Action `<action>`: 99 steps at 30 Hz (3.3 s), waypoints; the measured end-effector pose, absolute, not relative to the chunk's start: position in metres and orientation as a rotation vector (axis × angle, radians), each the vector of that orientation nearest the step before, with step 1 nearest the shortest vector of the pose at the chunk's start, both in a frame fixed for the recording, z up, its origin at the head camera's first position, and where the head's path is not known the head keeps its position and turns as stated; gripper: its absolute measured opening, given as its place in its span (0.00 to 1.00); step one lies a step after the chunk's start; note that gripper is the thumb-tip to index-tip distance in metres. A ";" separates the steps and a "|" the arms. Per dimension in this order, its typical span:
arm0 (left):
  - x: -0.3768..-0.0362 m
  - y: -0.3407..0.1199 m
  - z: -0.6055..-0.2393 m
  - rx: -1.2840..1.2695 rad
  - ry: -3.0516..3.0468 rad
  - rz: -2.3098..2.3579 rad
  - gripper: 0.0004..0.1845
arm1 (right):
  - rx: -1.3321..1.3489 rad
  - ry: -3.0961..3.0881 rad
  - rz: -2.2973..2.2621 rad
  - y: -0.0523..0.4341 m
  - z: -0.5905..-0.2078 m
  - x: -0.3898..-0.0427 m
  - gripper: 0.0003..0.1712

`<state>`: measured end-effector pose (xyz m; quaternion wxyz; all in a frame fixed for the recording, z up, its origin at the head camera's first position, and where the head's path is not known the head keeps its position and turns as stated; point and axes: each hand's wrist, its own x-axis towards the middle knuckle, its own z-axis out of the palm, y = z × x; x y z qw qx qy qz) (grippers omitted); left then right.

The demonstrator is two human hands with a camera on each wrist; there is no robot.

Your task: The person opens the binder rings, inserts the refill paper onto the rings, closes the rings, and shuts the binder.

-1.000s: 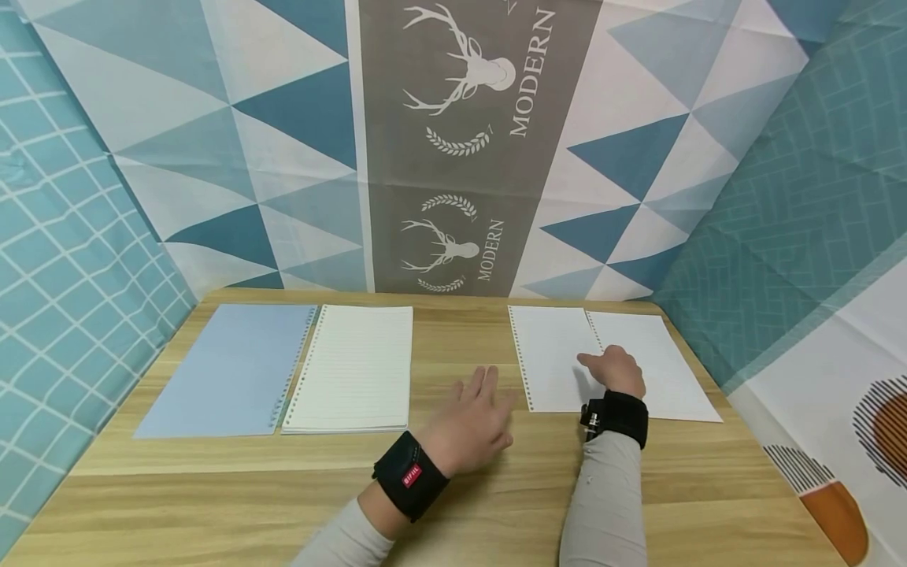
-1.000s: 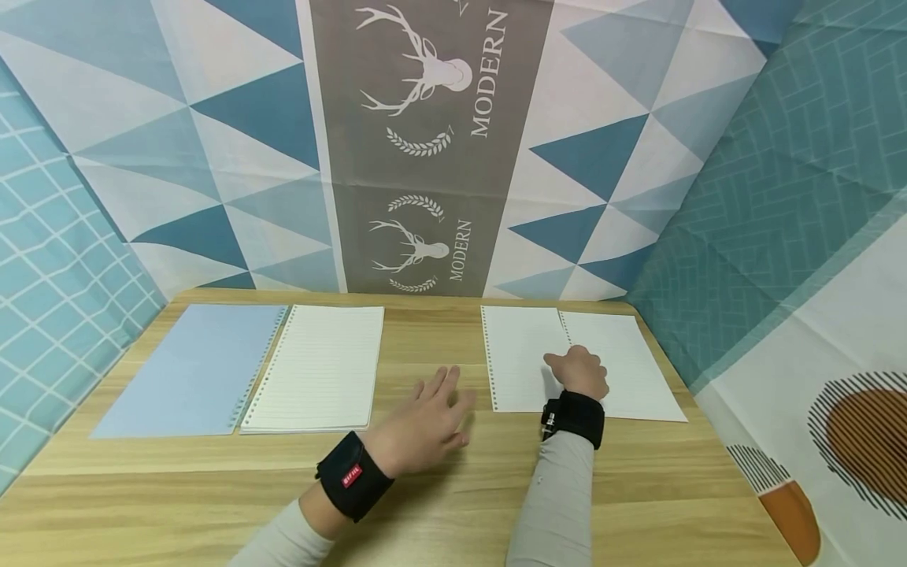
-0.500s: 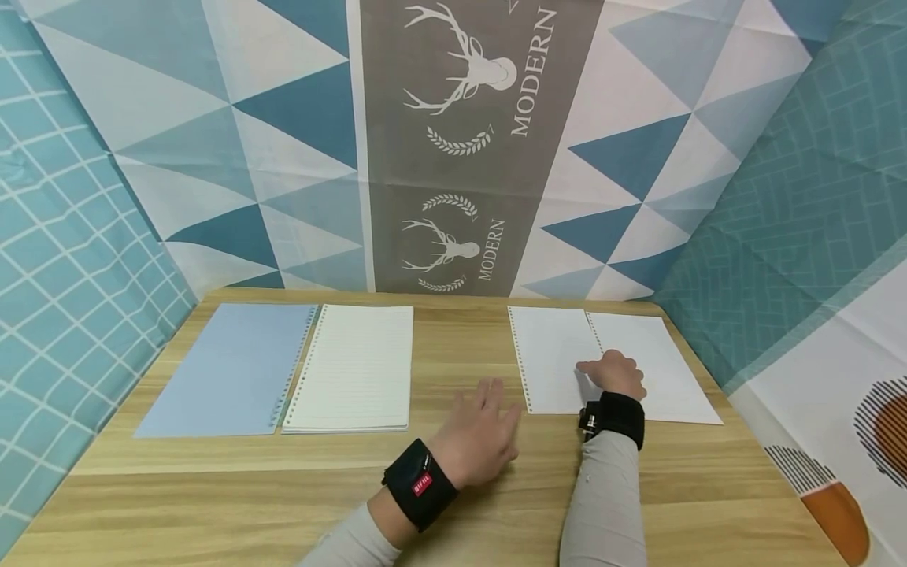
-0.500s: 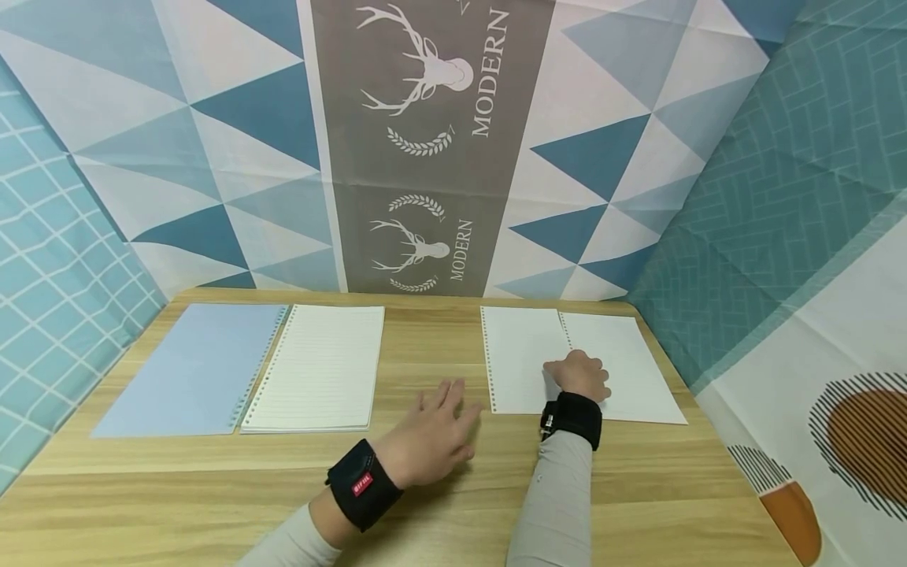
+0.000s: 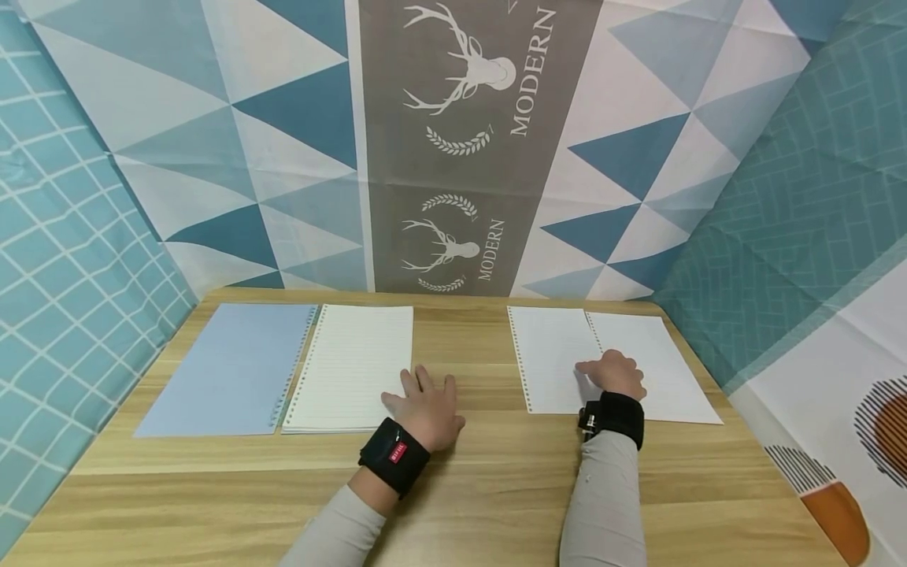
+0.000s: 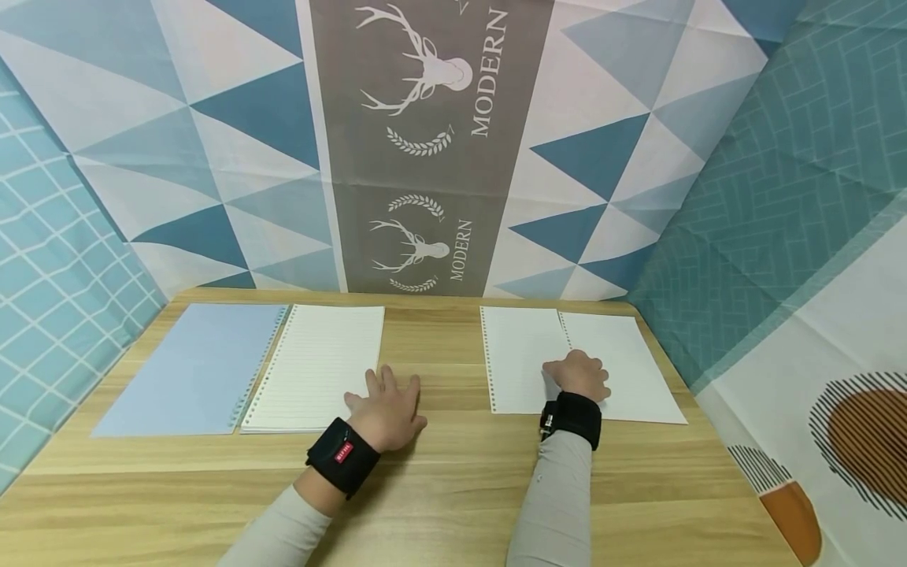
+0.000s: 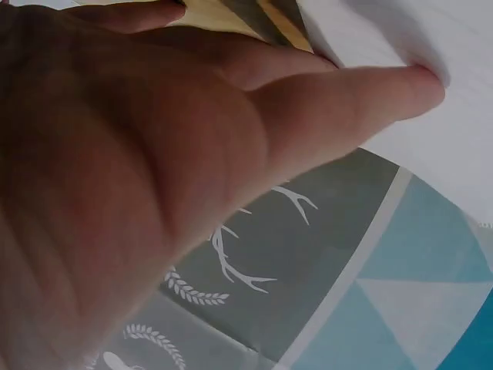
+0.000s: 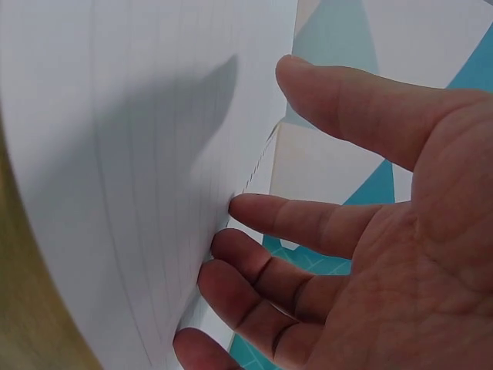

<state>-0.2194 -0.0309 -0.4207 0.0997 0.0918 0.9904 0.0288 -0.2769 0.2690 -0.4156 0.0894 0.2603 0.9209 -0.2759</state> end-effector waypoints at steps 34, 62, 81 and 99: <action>-0.212 0.010 -0.428 0.870 3.029 0.119 0.24 | 0.759 2.716 -0.827 0.268 -0.415 -0.280 0.41; -0.219 0.025 -0.431 0.631 3.035 0.012 0.30 | 0.724 2.800 -0.829 0.279 -0.419 -0.278 0.32; -0.213 0.028 -0.431 0.842 2.949 0.126 0.27 | 0.754 2.740 -0.901 0.293 -0.428 -0.281 0.38; -0.212 0.030 -0.430 0.919 2.995 0.163 0.28 | 0.863 2.836 -1.076 0.308 -0.435 -0.289 0.26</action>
